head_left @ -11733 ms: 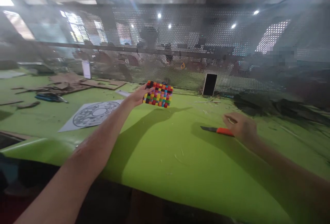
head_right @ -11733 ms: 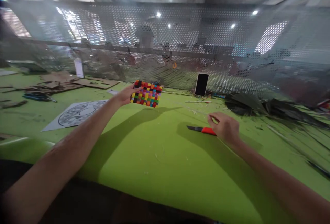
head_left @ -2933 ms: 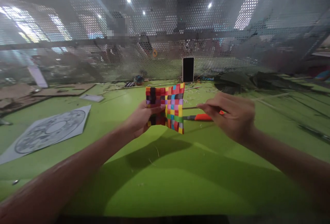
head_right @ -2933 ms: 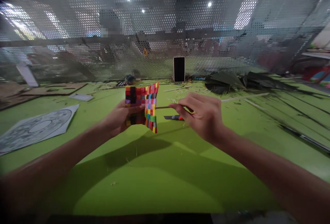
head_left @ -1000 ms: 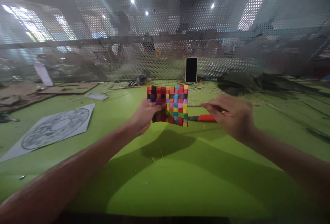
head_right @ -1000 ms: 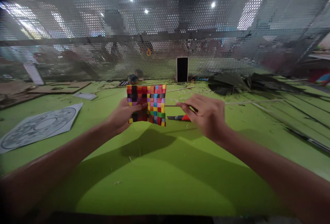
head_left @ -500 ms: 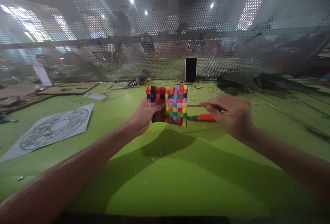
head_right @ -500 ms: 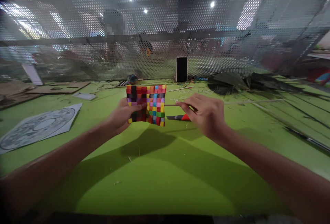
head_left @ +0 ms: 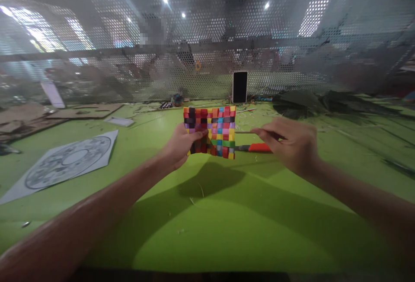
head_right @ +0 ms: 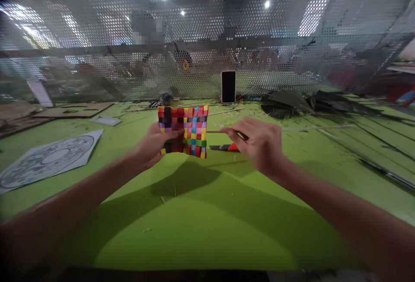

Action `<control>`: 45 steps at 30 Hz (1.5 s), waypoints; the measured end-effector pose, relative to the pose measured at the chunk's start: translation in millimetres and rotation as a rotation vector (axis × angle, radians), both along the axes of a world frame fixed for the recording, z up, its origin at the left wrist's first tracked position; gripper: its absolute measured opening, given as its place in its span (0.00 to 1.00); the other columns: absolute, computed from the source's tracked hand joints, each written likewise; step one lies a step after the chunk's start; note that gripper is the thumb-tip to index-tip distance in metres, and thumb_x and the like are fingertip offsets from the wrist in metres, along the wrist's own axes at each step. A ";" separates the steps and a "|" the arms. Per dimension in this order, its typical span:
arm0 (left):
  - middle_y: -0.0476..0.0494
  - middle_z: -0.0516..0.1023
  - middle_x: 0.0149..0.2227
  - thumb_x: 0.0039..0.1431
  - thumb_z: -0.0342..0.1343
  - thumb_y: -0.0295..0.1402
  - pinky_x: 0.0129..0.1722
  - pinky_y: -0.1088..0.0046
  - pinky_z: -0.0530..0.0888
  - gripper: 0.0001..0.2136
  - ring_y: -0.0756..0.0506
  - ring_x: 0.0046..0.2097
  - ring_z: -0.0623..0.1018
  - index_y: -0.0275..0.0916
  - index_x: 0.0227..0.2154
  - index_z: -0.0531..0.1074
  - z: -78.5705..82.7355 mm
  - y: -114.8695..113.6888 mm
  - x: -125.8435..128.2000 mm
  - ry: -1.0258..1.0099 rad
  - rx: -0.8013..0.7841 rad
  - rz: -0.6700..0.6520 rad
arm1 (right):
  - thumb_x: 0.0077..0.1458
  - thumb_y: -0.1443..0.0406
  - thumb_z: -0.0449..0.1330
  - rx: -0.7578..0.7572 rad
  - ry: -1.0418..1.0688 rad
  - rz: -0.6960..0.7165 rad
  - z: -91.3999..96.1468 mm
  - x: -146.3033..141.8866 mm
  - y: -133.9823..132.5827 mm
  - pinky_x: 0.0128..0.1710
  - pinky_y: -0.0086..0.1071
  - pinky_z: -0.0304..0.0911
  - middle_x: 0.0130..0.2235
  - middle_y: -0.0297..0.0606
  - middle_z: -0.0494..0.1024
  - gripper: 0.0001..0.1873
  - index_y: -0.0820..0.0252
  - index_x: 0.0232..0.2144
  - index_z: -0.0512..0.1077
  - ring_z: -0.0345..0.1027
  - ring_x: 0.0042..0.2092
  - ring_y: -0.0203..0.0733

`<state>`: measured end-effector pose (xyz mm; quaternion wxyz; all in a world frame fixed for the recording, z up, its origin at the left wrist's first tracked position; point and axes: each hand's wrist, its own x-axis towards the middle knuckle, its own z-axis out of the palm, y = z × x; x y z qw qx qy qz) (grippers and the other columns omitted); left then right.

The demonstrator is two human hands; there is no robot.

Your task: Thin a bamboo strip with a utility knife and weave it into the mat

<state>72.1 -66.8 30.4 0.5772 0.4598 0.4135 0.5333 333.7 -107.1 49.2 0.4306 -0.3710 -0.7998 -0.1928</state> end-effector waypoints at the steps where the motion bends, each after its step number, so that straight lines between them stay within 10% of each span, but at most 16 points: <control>1: 0.42 0.85 0.34 0.48 0.71 0.28 0.42 0.55 0.84 0.09 0.43 0.33 0.83 0.34 0.33 0.82 0.0 -0.1 0.1 0.000 0.001 0.000 | 0.68 0.59 0.62 0.001 0.005 -0.001 0.4 0.2 0.0 0.23 0.32 0.55 0.23 0.31 0.75 0.15 0.55 0.28 0.78 0.64 0.23 0.33; 45: 0.41 0.86 0.35 0.48 0.71 0.30 0.37 0.62 0.84 0.11 0.43 0.33 0.83 0.35 0.35 0.82 -1.0 -1.7 -1.2 0.023 0.022 -0.019 | 0.68 0.57 0.61 -0.064 0.041 -0.012 -1.9 -2.1 0.2 0.25 0.35 0.58 0.25 0.33 0.78 0.16 0.52 0.27 0.78 0.69 0.25 0.38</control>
